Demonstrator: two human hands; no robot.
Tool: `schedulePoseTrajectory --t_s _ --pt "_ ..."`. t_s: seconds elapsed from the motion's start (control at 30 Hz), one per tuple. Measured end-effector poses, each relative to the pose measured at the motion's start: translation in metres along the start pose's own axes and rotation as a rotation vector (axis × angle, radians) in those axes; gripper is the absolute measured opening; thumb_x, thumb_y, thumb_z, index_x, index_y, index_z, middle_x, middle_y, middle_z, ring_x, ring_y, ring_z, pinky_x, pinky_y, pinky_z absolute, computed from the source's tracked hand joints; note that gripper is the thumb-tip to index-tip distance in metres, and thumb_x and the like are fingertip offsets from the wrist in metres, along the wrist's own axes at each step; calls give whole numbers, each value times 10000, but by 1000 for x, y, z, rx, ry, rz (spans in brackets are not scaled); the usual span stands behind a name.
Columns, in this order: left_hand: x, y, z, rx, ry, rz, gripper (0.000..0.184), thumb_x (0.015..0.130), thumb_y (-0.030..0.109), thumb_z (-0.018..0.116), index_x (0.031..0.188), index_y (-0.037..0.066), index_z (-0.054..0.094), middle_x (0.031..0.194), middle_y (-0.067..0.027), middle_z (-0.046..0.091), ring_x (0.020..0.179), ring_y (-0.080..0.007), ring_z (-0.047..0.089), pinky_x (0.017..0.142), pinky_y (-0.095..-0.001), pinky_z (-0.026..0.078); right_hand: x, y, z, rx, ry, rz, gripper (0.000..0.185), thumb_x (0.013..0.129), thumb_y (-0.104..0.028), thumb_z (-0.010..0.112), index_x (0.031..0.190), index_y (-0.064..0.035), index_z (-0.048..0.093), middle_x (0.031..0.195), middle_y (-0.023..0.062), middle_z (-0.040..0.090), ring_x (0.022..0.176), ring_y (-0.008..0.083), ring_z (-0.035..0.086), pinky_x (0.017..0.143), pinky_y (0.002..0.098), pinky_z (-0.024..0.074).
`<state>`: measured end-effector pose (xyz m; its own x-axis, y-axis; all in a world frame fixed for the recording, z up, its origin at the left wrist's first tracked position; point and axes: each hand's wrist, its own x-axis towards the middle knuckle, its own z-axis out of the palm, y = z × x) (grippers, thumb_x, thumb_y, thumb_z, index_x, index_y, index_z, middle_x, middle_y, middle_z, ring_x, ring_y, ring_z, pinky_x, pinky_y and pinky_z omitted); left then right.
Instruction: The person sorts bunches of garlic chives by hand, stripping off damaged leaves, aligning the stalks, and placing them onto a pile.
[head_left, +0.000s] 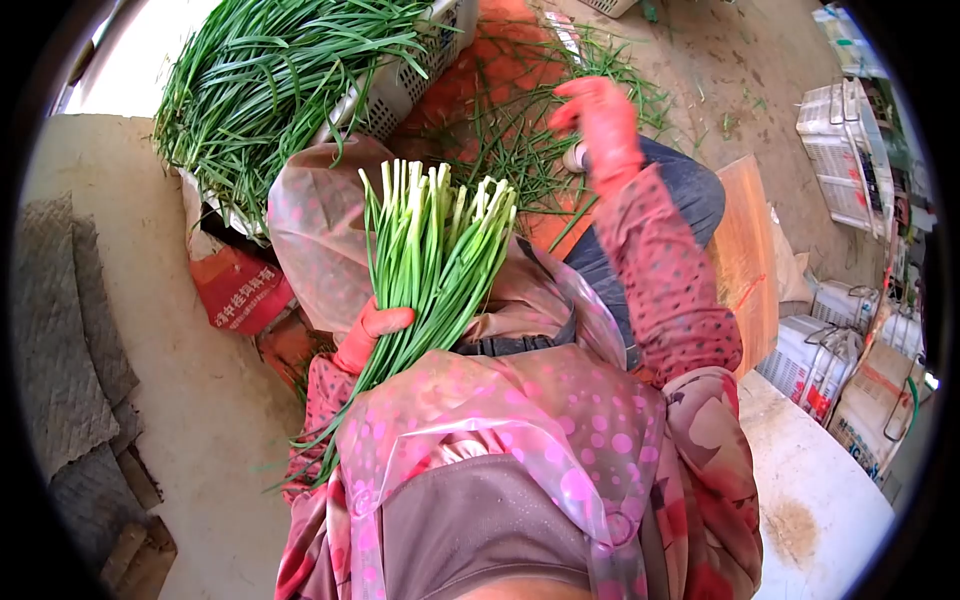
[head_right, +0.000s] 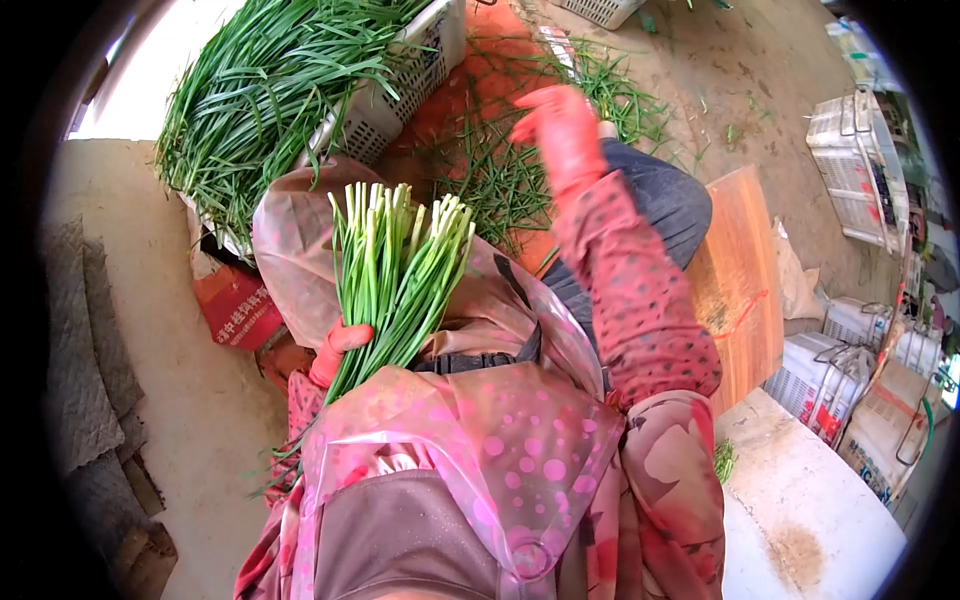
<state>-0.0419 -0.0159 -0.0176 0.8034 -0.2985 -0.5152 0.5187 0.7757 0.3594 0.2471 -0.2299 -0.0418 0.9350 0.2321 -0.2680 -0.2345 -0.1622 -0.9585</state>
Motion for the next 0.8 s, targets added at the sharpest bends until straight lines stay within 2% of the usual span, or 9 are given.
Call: schedulePoseTrajectory --t_s 0.1,0.17,0.27,0.37,0.47,0.5,0.63,0.73,0.8 --pt "0 -5 -1 -63 19 26 637 777 199 702 1324 2 441 1189 -147 607 1033 -257 621 922 -387 492 32 3 -47 -154 -3 28 385 918 -291 567 1225 -61 531 979 60 655 849 156 633 702 308 517" --pt "1 -6 -5 -64 44 43 634 777 216 705 1317 1 452 1186 -148 609 1019 -257 626 911 -384 499 16 1 -52 -443 -214 19 583 881 -374 621 1357 -92 436 1104 51 613 973 158 598 738 332 524" --pt "2 -3 -7 -53 40 14 623 776 228 707 1306 4 467 1176 -146 614 1005 -254 631 902 -379 505 -36 7 -23 -77 -641 283 834 804 -515 678 1444 -131 305 1367 100 461 1151 225 523 850 445 512" --pt "3 0 -4 -23 78 7 612 777 234 710 1291 -3 476 1150 -141 624 987 -245 637 885 -368 511 -80 38 21 400 -691 417 886 783 -553 676 1445 -101 296 1362 109 464 1189 245 502 942 442 448" --pt "3 3 -1 17 110 -13 581 780 231 710 1267 -6 499 1113 -120 637 956 -222 644 857 -350 516 -85 43 70 226 -430 22 549 891 -336 632 1332 -46 481 1226 50 570 1126 136 514 930 315 438" --pt "3 3 -6 59 109 -29 564 780 229 710 1254 -4 512 1100 -111 642 942 -212 644 847 -342 517 -83 34 78 193 -384 5 492 837 -234 687 1264 -36 544 1189 84 591 1107 150 535 895 272 451" --pt "1 3 -7 110 131 -6 534 779 230 709 1228 -4 538 1071 -94 651 910 -192 646 823 -321 518 -71 32 74 234 -527 98 445 765 -54 708 1190 -30 578 1048 61 621 888 109 580 781 248 476" --pt "3 1 -2 57 126 -17 550 777 235 711 1238 -4 530 1086 -100 648 932 -203 647 848 -335 517 -73 22 66 85 -510 174 457 762 -72 720 1189 -11 567 993 66 628 843 109 588 758 251 482" --pt "3 3 10 -17 128 29 563 776 232 711 1247 -9 521 1100 -114 644 957 -217 644 878 -348 509 -76 22 68 217 -474 208 387 755 -54 704 1117 9 583 934 59 632 818 123 596 745 255 486"
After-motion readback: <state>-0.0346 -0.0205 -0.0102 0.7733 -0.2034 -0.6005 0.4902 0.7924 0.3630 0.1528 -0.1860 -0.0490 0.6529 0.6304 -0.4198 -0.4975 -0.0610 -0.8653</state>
